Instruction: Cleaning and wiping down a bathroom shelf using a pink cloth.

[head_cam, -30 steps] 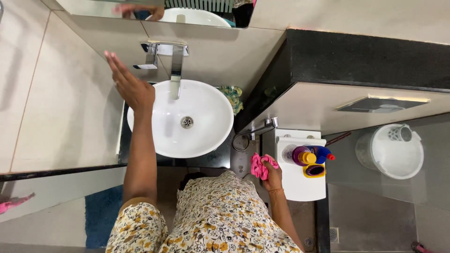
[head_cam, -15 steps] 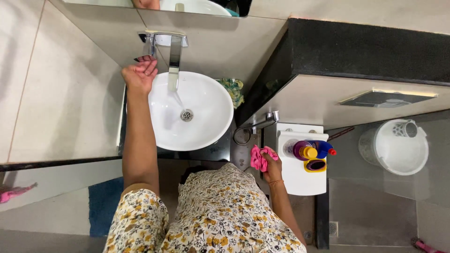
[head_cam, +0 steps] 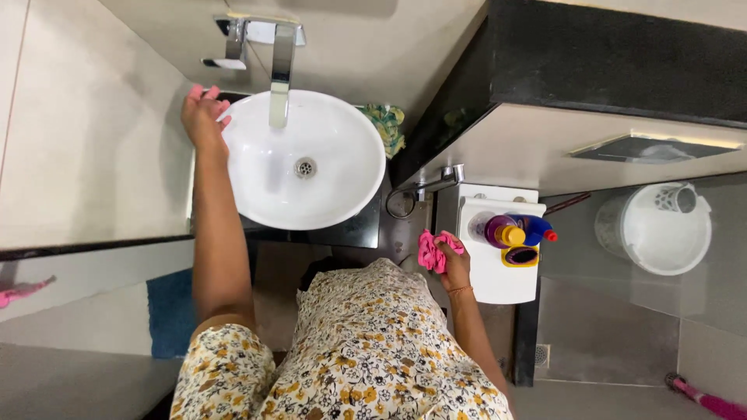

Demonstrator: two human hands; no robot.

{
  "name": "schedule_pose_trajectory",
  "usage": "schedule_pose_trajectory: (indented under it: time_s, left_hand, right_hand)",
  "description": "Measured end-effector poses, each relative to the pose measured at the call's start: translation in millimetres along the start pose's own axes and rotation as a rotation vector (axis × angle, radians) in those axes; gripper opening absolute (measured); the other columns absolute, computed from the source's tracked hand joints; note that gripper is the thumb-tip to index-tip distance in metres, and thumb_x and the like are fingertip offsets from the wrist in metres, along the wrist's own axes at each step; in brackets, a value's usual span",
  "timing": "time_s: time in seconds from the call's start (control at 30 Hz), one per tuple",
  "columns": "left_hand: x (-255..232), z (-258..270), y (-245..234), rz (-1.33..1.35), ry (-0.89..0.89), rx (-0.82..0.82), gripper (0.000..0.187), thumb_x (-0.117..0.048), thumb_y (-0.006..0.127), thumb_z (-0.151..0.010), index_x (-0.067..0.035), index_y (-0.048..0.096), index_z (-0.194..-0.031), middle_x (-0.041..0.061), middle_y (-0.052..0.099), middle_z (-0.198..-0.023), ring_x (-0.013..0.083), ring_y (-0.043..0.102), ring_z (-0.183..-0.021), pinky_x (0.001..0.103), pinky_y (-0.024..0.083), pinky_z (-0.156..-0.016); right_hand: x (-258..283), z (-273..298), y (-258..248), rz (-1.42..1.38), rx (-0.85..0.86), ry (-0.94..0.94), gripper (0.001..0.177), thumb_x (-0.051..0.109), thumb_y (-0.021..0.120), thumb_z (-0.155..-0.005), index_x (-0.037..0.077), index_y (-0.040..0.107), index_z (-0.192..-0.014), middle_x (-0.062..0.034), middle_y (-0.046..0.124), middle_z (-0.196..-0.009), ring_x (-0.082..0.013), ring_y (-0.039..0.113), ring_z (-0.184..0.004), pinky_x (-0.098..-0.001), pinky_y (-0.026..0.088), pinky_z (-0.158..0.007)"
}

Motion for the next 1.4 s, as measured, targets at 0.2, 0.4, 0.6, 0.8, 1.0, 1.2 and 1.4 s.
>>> schedule_pose_trajectory:
  time_s: [0.2, 0.4, 0.6, 0.8, 1.0, 1.2, 1.4]
  left_hand:
    - [43, 175, 31, -0.375, 0.429, -0.015, 0.027, -0.009, 0.057, -0.097, -0.006, 0.066, -0.122, 0.005, 0.067, -0.119, 0.0115, 0.065, -0.102, 0.023, 0.055, -0.081]
    - [127, 315, 144, -0.279, -0.384, 0.567, 0.084, -0.044, 0.072, -0.083, -0.024, 0.037, -0.157, -0.002, 0.046, -0.141, 0.0176, 0.046, -0.131, 0.037, 0.047, -0.086]
    - [172, 351, 195, 0.571, -0.604, 0.967, 0.069, -0.039, 0.065, -0.106, 0.002, 0.042, -0.156, 0.021, 0.058, -0.141, 0.0364, 0.057, -0.12, 0.048, 0.056, -0.088]
    - [114, 305, 244, 0.751, -0.387, 0.828, 0.066, -0.025, 0.062, -0.097, 0.002, 0.042, -0.154, 0.014, 0.061, -0.138, 0.0262, 0.062, -0.127, 0.043, 0.049, -0.111]
    - [-105, 350, 329, 0.26, 0.637, 1.079, 0.086, -0.021, 0.07, -0.101, -0.011, 0.018, -0.169, 0.01, 0.018, -0.174, 0.0229, 0.038, -0.152, 0.038, 0.033, -0.127]
    - [-144, 380, 439, -1.043, 1.302, 0.862, 0.092, -0.031, 0.085, -0.076, -0.022, 0.037, -0.154, 0.019, 0.016, -0.164, 0.0487, 0.028, -0.149, 0.064, 0.024, -0.113]
    - [-117, 333, 458, -0.561, 1.239, 0.557, 0.042, -0.006, 0.072, -0.081, -0.012, 0.064, -0.121, 0.011, 0.061, -0.134, 0.0352, 0.056, -0.128, 0.052, 0.044, -0.107]
  right_hand:
    - [-17, -12, 7, -0.029, 0.0, 0.05, 0.036, -0.003, 0.067, -0.089, -0.001, 0.063, -0.125, -0.0098, 0.071, -0.107, -0.0209, 0.07, -0.099, -0.0344, 0.059, -0.09]
    - [41, 21, 102, 0.159, 0.139, -0.072, 0.036, 0.005, 0.062, -0.095, 0.006, 0.062, -0.131, -0.0048, 0.068, -0.12, -0.0154, 0.066, -0.108, -0.0312, 0.055, -0.093]
    - [138, 16, 132, 0.34, 0.237, -0.53, 0.027, 0.009, 0.061, -0.103, 0.0, 0.064, -0.128, -0.0099, 0.072, -0.121, -0.0146, 0.068, -0.105, -0.0296, 0.056, -0.093]
    - [209, 33, 134, 0.435, 0.22, -0.674, 0.016, -0.001, 0.06, -0.104, -0.003, 0.069, -0.117, -0.0103, 0.075, -0.111, -0.0128, 0.07, -0.093, -0.027, 0.057, -0.084]
    - [264, 78, 152, 0.415, 0.196, -0.911, 0.017, -0.007, 0.059, -0.101, -0.005, 0.069, -0.114, -0.0101, 0.073, -0.113, -0.0126, 0.067, -0.098, -0.0274, 0.055, -0.093]
    - [223, 55, 126, 0.288, 0.176, -0.908, 0.012, -0.004, 0.061, -0.102, -0.003, 0.069, -0.111, -0.0092, 0.073, -0.115, -0.0122, 0.067, -0.098, -0.0273, 0.055, -0.091]
    - [230, 59, 98, 0.383, -0.042, -0.969, 0.015, -0.002, 0.066, -0.097, 0.0, 0.072, -0.111, -0.0094, 0.075, -0.113, -0.0148, 0.07, -0.099, -0.028, 0.055, -0.087]
Point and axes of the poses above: each hand's wrist, its own z-axis away from the middle knuckle, its own y-axis out of the palm, x = y × z, the point moved 6 cm from there along -z, towards the middle knuckle
